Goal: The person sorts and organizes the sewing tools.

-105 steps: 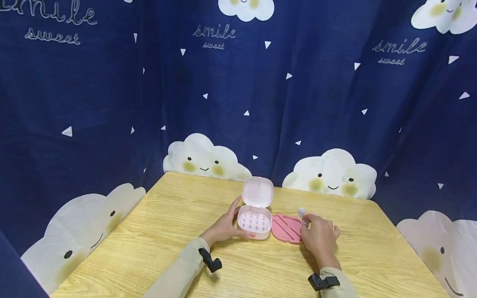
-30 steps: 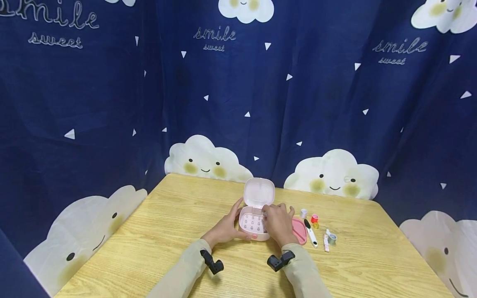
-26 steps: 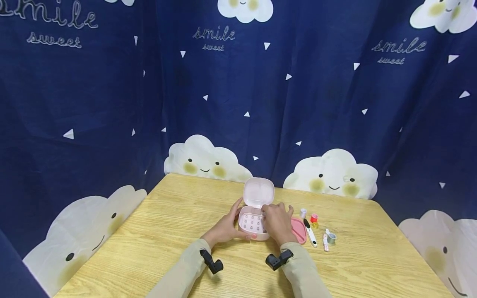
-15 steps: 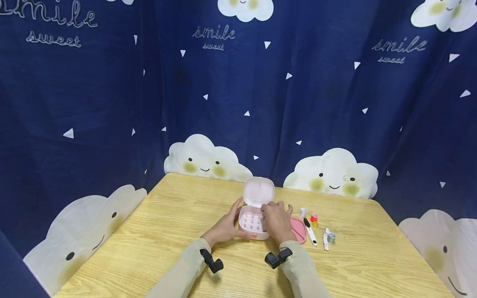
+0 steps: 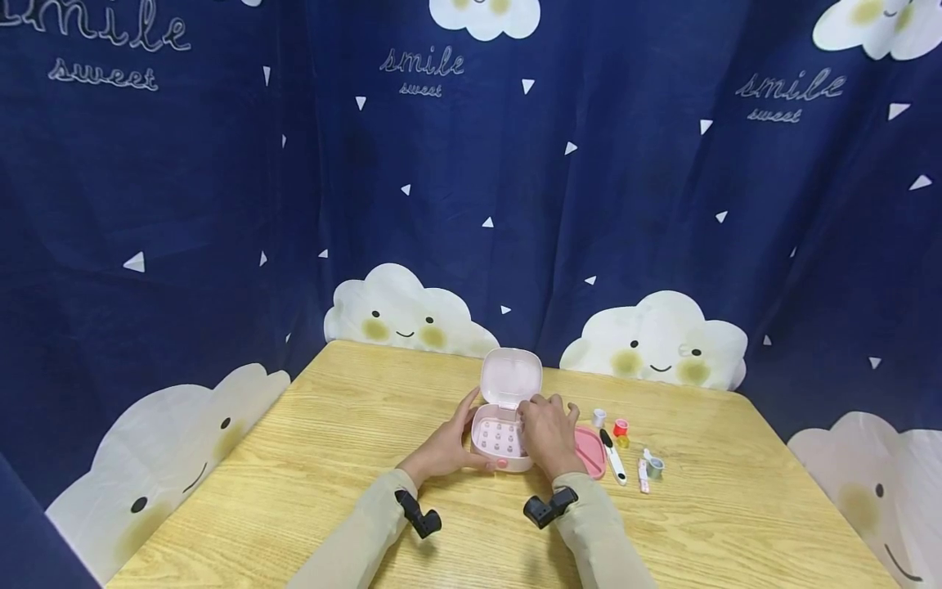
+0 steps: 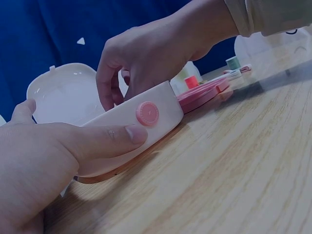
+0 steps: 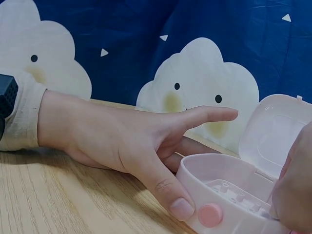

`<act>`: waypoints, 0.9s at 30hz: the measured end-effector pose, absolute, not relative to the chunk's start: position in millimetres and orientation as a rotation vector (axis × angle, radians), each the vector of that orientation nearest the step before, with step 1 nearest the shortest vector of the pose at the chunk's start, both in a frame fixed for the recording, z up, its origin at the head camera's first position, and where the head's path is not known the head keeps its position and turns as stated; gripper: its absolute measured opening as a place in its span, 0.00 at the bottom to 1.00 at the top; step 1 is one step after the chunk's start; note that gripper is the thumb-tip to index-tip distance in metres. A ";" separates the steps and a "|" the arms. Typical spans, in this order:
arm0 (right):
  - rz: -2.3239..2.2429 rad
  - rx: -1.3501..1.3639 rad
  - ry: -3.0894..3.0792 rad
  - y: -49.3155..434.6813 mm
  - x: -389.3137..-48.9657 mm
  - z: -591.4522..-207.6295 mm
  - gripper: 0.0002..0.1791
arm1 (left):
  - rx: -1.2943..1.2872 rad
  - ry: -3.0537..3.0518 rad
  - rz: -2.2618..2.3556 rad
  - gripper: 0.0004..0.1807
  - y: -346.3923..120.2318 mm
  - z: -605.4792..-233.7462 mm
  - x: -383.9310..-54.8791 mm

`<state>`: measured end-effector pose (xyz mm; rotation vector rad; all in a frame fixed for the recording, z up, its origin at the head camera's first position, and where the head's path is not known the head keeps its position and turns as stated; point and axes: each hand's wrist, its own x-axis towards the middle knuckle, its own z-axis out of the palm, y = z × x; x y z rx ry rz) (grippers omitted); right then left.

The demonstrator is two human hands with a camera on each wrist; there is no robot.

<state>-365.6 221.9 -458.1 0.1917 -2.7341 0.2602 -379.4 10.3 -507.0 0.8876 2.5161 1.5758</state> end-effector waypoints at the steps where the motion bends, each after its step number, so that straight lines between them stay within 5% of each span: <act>1: 0.263 0.190 -2.737 221.7 -365.3 -458.0 0.12 | 0.888 2.517 1.574 0.76 10.3 -507.1 -379.5; 27: 0.283 0.185 -2.764 222.4 -364.3 -459.4 0.13 | 0.886 2.518 1.569 0.75 9.8 -503.1 -375.1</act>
